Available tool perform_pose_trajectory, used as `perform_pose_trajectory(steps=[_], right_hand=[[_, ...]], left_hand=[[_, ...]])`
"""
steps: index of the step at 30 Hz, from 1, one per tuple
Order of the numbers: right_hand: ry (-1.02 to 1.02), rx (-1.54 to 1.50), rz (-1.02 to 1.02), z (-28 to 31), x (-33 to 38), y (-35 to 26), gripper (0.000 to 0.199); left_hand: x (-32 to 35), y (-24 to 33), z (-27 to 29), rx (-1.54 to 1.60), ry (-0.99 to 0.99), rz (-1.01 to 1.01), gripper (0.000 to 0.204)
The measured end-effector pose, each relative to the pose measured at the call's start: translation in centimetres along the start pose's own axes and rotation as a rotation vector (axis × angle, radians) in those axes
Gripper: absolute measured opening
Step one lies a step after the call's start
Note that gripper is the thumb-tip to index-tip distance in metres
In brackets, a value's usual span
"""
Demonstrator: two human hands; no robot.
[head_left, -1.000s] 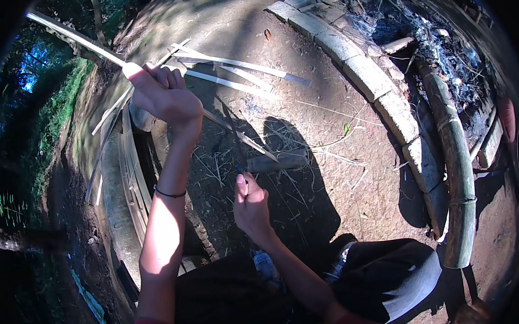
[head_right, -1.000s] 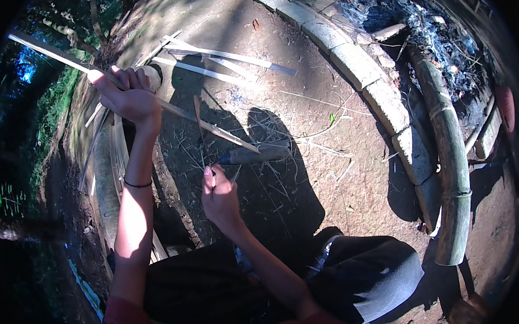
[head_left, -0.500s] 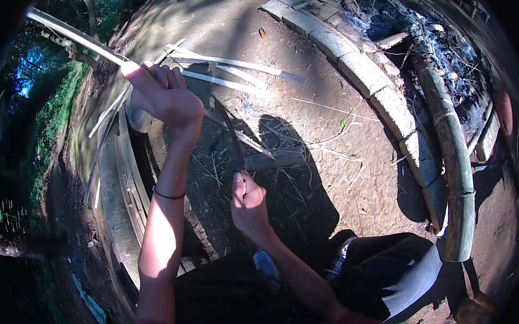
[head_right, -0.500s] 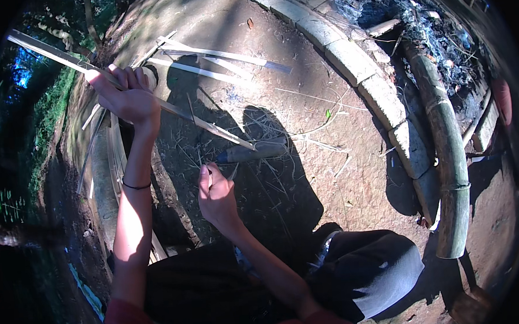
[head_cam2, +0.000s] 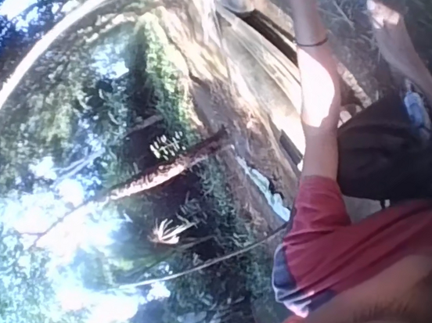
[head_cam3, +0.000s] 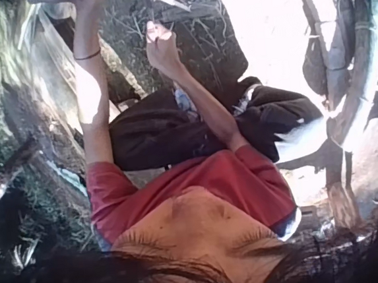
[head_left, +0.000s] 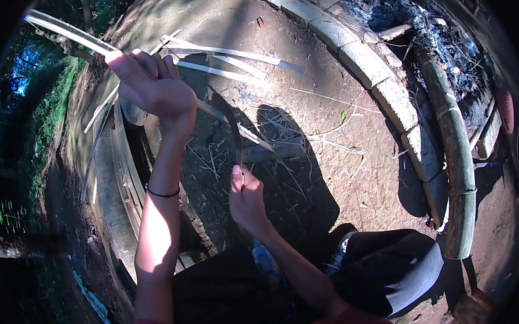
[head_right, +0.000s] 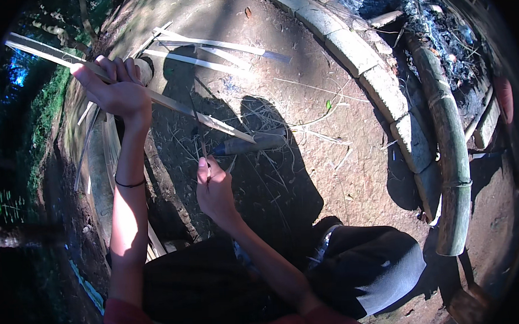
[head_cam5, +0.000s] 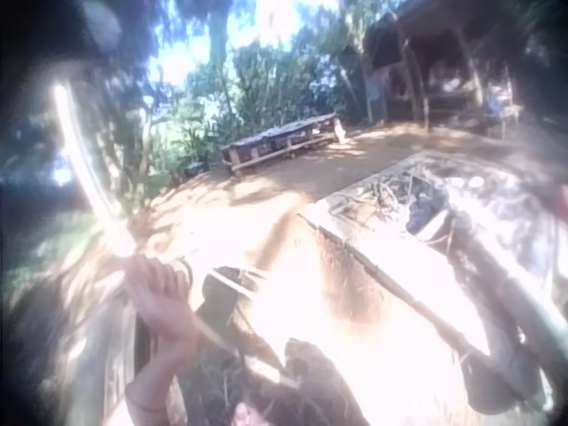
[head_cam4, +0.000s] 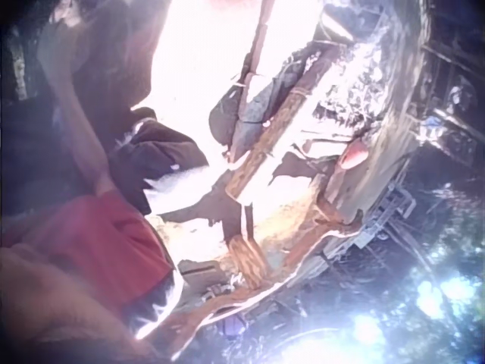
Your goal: The person strips thin layers from a bamboo pole using a curved blade. They hold the pole upright or at an angle, repeatedly sliding the blade down the side of the bamboo to peel away long strips, which collect on the ground.
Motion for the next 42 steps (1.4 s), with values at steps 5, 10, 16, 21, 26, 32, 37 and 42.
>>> perform_pose_trajectory(steps=[5, 10, 16, 21, 26, 32, 37, 42], right_hand=[[-0.027, 0.104, -0.007, 0.9, -0.3, 0.8, 0.031], [-0.036, 0.056, 0.042, -0.3, -0.2, -2.0, 0.033], [-0.074, 0.134, -0.110, 1.8, 0.2, 0.5, 0.030], [-0.015, 0.055, 0.035, -0.2, -0.2, -1.6, 0.031], [-0.039, 0.117, -0.150, 1.9, -0.1, 1.4, 0.033], [-0.046, 0.075, -0.032, 0.6, -0.4, -0.9, 0.031], [-0.026, 0.042, 0.028, 0.8, 0.1, -0.7, 0.031], [-0.035, 0.118, -0.127, 1.1, 0.2, 1.0, 0.038]], left_hand=[[-0.2, 0.1, 0.2, 0.003, 0.010, 0.014, 0.047], [-1.6, 0.3, 2.2, 0.071, 0.077, 0.036, 0.049], [-0.2, -0.1, 0.6, 0.105, 0.078, 0.042, 0.050], [-1.2, 0.4, 1.8, 0.079, 0.081, 0.026, 0.053], [0.5, 0.1, -0.4, -0.001, 0.050, 0.049, 0.057], [-0.7, 0.7, 0.8, 0.058, 0.062, 0.001, 0.054], [0.1, 0.4, -0.1, 0.024, -0.019, 0.036, 0.056], [-0.4, 0.5, 0.1, 0.054, 0.049, 0.040, 0.054]])
Point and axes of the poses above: each hand's wrist, its own x-axis away from the middle knuckle, its own z-axis out of the back of the hand, y = z × x, the point moved 1 cm from there along -x, towards the middle knuckle, and after that the axes turned 14 degrees about z, right-handed, at the moved point
